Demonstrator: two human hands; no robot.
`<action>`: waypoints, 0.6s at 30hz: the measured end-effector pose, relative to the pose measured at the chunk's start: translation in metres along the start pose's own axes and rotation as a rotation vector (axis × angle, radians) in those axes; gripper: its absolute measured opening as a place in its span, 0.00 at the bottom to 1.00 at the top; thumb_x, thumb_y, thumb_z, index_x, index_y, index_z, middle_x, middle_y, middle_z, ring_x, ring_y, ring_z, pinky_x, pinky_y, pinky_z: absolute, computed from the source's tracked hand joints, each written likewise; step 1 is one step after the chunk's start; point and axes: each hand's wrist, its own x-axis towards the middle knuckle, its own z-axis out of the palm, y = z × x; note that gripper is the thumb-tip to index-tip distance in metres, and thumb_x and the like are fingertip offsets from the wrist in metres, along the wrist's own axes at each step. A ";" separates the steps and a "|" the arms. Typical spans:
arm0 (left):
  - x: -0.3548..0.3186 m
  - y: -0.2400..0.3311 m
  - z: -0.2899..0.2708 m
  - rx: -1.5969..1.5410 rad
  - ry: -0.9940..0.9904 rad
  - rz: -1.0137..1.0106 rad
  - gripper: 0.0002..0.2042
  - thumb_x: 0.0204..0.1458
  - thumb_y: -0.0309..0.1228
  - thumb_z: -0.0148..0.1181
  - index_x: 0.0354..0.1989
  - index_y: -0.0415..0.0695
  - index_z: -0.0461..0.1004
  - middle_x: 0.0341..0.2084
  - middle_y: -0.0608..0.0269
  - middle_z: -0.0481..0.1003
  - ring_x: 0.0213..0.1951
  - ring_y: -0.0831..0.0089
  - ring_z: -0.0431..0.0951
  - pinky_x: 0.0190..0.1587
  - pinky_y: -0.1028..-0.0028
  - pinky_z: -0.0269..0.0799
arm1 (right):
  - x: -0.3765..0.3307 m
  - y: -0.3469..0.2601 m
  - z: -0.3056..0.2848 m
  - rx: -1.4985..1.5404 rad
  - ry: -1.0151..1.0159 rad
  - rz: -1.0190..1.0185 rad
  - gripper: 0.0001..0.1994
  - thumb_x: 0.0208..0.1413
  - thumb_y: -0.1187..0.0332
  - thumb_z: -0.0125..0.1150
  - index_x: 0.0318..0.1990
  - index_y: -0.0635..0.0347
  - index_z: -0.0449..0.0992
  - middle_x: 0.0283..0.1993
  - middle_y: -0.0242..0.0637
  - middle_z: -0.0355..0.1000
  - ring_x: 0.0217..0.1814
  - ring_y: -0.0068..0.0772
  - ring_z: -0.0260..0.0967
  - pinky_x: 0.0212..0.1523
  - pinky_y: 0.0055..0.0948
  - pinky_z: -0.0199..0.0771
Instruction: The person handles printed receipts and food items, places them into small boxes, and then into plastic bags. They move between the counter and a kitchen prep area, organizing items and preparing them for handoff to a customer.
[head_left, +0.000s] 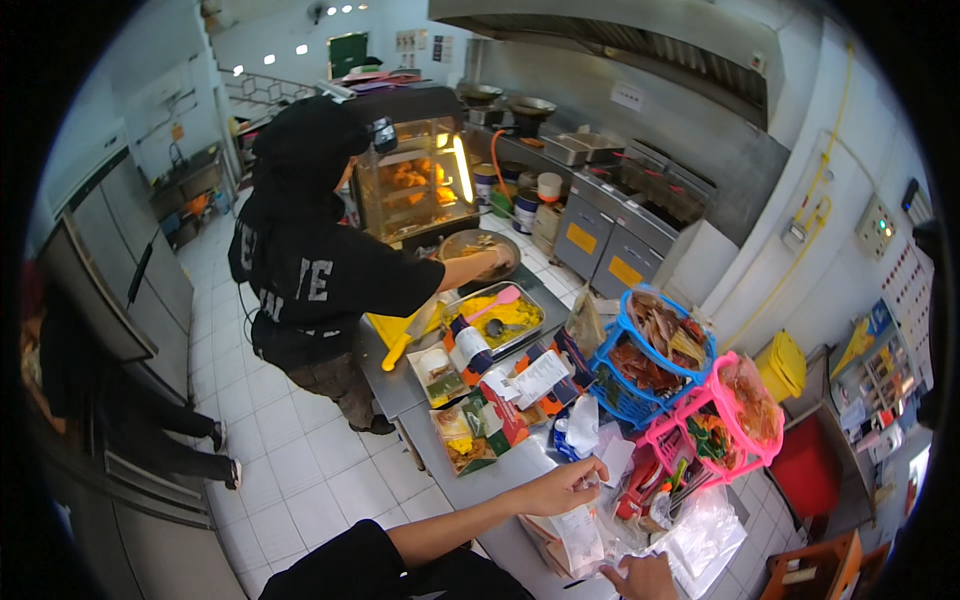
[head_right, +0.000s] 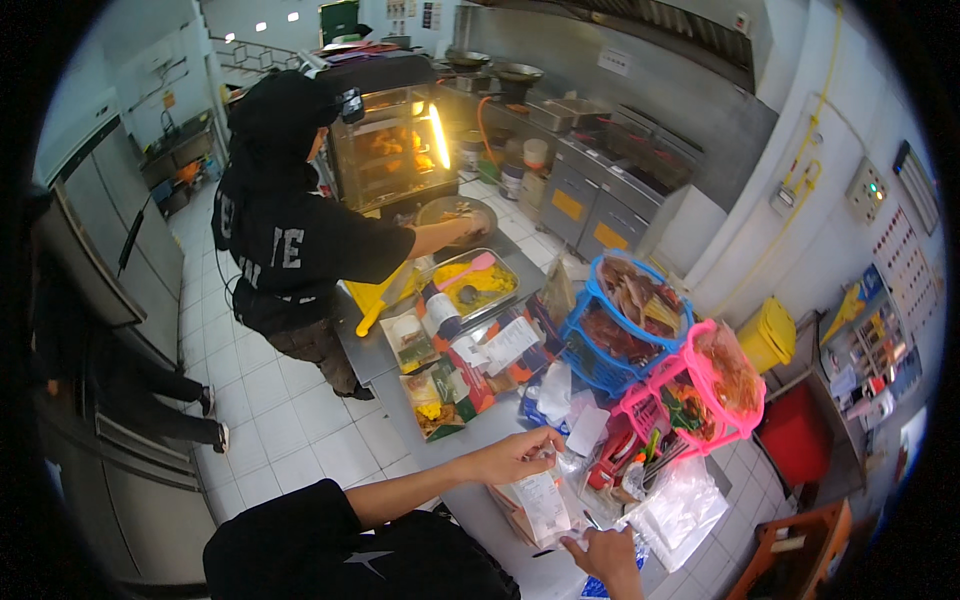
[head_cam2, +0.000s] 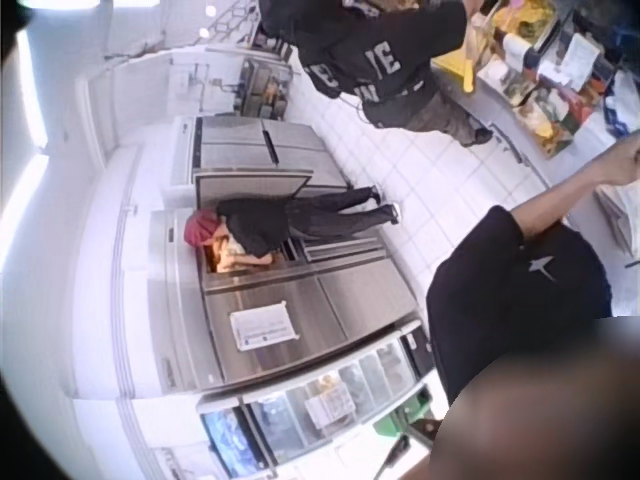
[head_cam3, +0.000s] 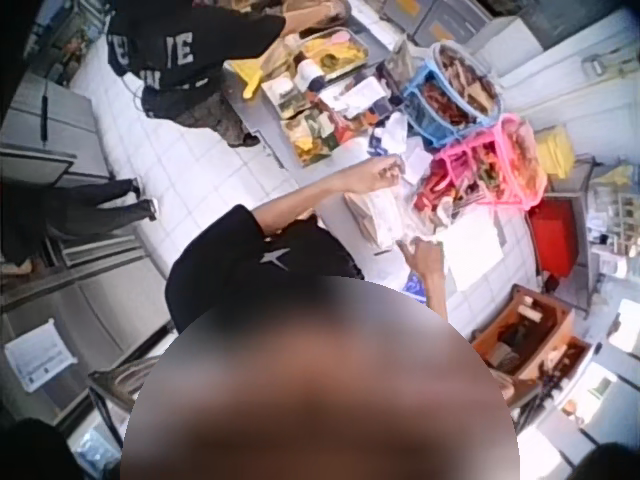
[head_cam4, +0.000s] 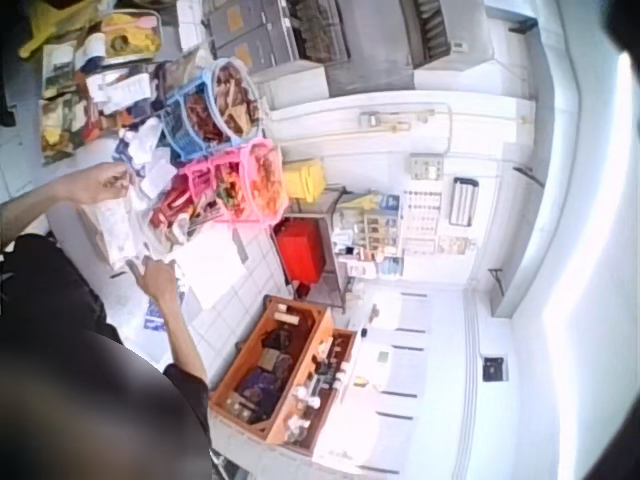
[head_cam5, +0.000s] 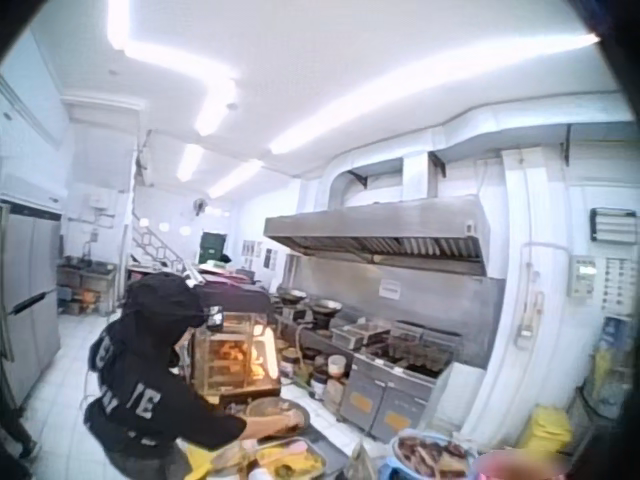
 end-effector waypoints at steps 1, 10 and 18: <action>0.002 0.003 -0.001 0.040 -0.039 -0.047 0.12 0.62 0.28 0.57 0.52 0.45 0.66 0.32 0.69 0.64 0.31 0.82 0.62 0.36 0.77 0.63 | -0.008 -0.001 -0.006 -0.037 0.110 -0.014 0.27 0.60 0.40 0.56 0.32 0.58 0.84 0.25 0.47 0.78 0.32 0.46 0.79 0.51 0.48 0.67; -0.002 -0.010 0.073 -0.030 -0.444 0.133 0.36 0.46 0.27 0.67 0.66 0.46 0.57 0.51 0.52 0.67 0.49 0.61 0.71 0.55 0.64 0.68 | 0.005 -0.025 -0.041 0.320 0.762 -0.463 0.08 0.50 0.64 0.68 0.33 0.56 0.78 0.32 0.39 0.73 0.38 0.47 0.71 0.50 0.48 0.67; 0.000 -0.007 0.086 -0.061 0.136 -0.087 0.18 0.58 0.17 0.57 0.55 0.43 0.64 0.37 0.69 0.65 0.34 0.85 0.72 0.29 0.81 0.70 | -0.001 -0.015 0.021 0.868 0.810 -0.167 0.31 0.53 0.64 0.62 0.65 0.62 0.62 0.69 0.51 0.58 0.73 0.49 0.55 0.69 0.41 0.57</action>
